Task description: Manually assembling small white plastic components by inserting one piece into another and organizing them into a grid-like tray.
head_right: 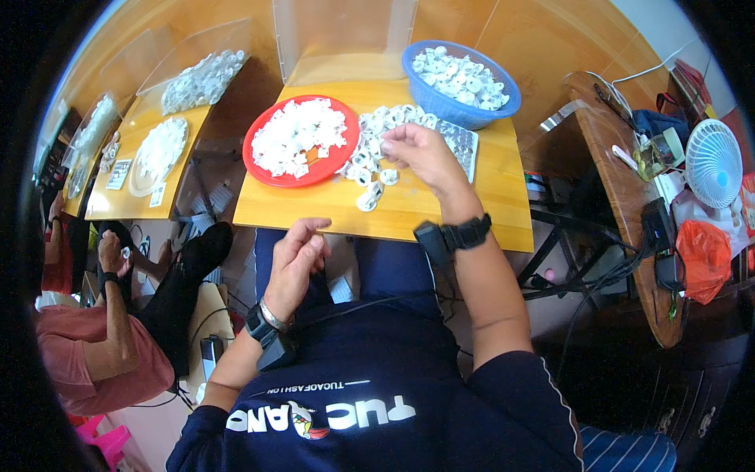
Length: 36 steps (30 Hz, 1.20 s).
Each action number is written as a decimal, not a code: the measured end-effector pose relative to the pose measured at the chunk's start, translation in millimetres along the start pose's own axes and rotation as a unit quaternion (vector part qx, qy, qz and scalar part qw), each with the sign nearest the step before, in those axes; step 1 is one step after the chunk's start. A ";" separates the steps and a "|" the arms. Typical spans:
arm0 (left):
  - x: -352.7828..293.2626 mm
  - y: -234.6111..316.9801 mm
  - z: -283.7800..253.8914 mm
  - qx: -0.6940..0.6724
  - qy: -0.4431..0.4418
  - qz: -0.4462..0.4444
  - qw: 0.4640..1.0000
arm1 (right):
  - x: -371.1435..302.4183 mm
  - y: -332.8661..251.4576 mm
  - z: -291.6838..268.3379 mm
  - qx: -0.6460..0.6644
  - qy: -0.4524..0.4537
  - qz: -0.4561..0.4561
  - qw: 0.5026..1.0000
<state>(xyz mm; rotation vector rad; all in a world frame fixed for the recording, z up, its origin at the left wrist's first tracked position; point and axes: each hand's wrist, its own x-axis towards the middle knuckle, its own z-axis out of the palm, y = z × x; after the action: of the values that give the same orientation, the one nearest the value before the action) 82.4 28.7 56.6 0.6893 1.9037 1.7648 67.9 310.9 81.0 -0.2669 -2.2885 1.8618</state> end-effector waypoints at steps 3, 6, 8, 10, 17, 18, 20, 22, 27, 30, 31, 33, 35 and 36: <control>12.9 8.4 2.6 0.065 0.030 0.132 0.989 | -39.4 1.0 19.1 0.292 -0.133 0.031 0.947; 21.0 23.6 8.7 0.120 0.001 0.195 0.974 | -67.7 -4.7 44.7 0.415 -0.214 0.035 0.883; 24.5 20.0 15.0 0.105 0.016 0.286 0.952 | -76.8 -4.0 57.4 0.433 -0.235 0.035 0.869; 26.2 12.6 16.9 0.090 0.007 0.286 0.954 | -83.5 -0.2 65.0 0.485 -0.210 0.055 0.847; 23.0 6.6 16.3 0.040 -0.010 0.281 0.959 | -91.2 8.7 81.2 0.546 -0.220 0.062 0.806; 23.1 5.6 16.8 0.021 -0.020 0.280 0.960 | -93.1 8.5 83.1 0.547 -0.218 0.061 0.806; 21.8 6.5 17.1 0.003 -0.026 0.269 0.963 | -95.8 8.2 86.4 0.541 -0.201 0.070 0.814; 17.0 8.9 17.7 -0.013 -0.028 0.258 0.966 | -95.7 11.6 88.6 0.542 -0.214 0.070 0.809; 10.3 12.5 18.5 -0.197 -0.051 0.141 0.969 | -98.5 7.0 87.3 0.482 -0.179 0.076 0.854; 9.2 17.5 15.1 -0.223 -0.036 0.122 0.967 | -101.6 3.6 79.6 0.293 -0.099 0.012 0.951; 10.1 17.1 16.2 -0.231 -0.022 0.121 0.965 | -102.4 0.3 78.7 0.221 -0.058 -0.058 0.972; 12.2 9.6 10.6 -0.254 -0.065 0.103 0.959 | -108.3 -17.8 72.1 0.078 -0.029 -0.145 0.986; 13.6 5.1 7.9 -0.277 -0.139 0.072 0.948 | -108.8 -25.2 74.1 -0.008 -0.017 -0.221 0.975; 15.7 2.7 7.3 -0.264 -0.172 0.064 0.947 | -107.6 -27.3 73.7 -0.097 -0.006 -0.294 0.951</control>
<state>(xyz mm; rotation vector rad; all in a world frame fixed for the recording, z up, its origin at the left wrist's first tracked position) 75.0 44.4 58.9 0.8554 1.1104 1.9605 152.9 208.7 90.2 0.3691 -2.2234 1.3431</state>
